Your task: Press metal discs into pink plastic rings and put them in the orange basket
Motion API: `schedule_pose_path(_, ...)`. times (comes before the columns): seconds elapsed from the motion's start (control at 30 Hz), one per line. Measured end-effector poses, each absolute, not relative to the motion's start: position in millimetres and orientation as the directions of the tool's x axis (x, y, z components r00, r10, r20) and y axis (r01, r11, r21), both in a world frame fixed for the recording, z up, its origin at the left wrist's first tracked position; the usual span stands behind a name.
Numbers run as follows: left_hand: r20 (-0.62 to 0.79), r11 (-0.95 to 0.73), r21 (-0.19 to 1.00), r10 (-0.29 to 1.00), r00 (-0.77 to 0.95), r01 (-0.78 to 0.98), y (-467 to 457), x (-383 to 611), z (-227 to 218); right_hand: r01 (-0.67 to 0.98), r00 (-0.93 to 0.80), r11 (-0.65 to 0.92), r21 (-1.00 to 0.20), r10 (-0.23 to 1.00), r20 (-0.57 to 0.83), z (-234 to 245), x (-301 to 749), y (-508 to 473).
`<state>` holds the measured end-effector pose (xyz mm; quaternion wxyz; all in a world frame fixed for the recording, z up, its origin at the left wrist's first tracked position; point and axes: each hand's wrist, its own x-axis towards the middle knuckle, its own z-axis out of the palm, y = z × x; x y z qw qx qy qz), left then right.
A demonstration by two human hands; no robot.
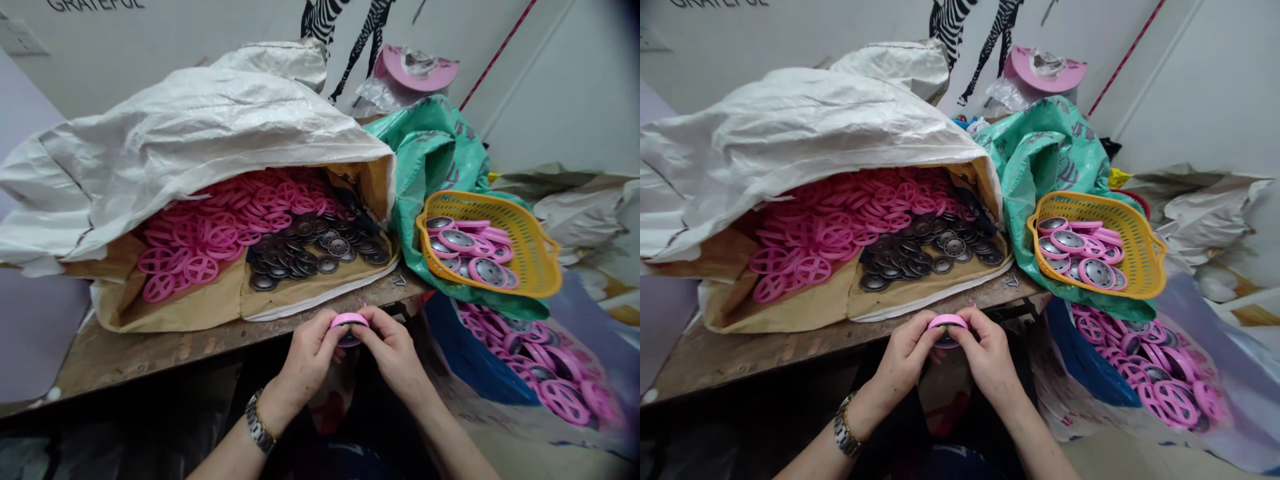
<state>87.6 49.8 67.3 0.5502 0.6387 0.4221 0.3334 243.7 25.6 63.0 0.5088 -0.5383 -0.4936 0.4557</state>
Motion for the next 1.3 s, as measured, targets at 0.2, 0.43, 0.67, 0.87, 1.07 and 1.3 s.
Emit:
schedule_pose_path(0.2,-0.064,-0.007,0.982,0.926,0.371,0.187,52.0,94.3,58.3,0.061,0.138,-0.020,-0.998,0.990,-0.011,51.0,243.8,28.0)
schedule_pose_path(0.43,-0.138,0.045,0.980,0.851,0.506,0.192,55.1,90.8,56.4,-0.027,0.115,-0.087,-0.996,0.989,-0.089,52.2,249.6,33.1)
schedule_pose_path(0.67,-0.141,0.116,0.990,0.871,0.470,0.081,52.1,95.3,48.6,-0.073,0.127,-0.072,-0.995,0.989,-0.081,58.5,246.2,23.3)
schedule_pose_path(0.87,-0.168,0.153,0.986,0.862,0.478,0.072,47.7,106.9,51.8,-0.014,0.107,-0.059,-0.998,0.992,-0.060,72.1,263.7,24.6)
schedule_pose_path(1.07,-0.086,-0.019,0.981,0.847,0.525,0.191,44.2,99.5,52.5,0.230,0.412,0.089,-0.969,0.893,0.179,110.5,352.5,70.1)
schedule_pose_path(1.3,0.016,-0.207,0.922,0.866,0.499,0.329,49.5,81.7,69.9,0.753,0.498,-0.184,-0.632,0.787,0.364,127.8,449.2,145.2)
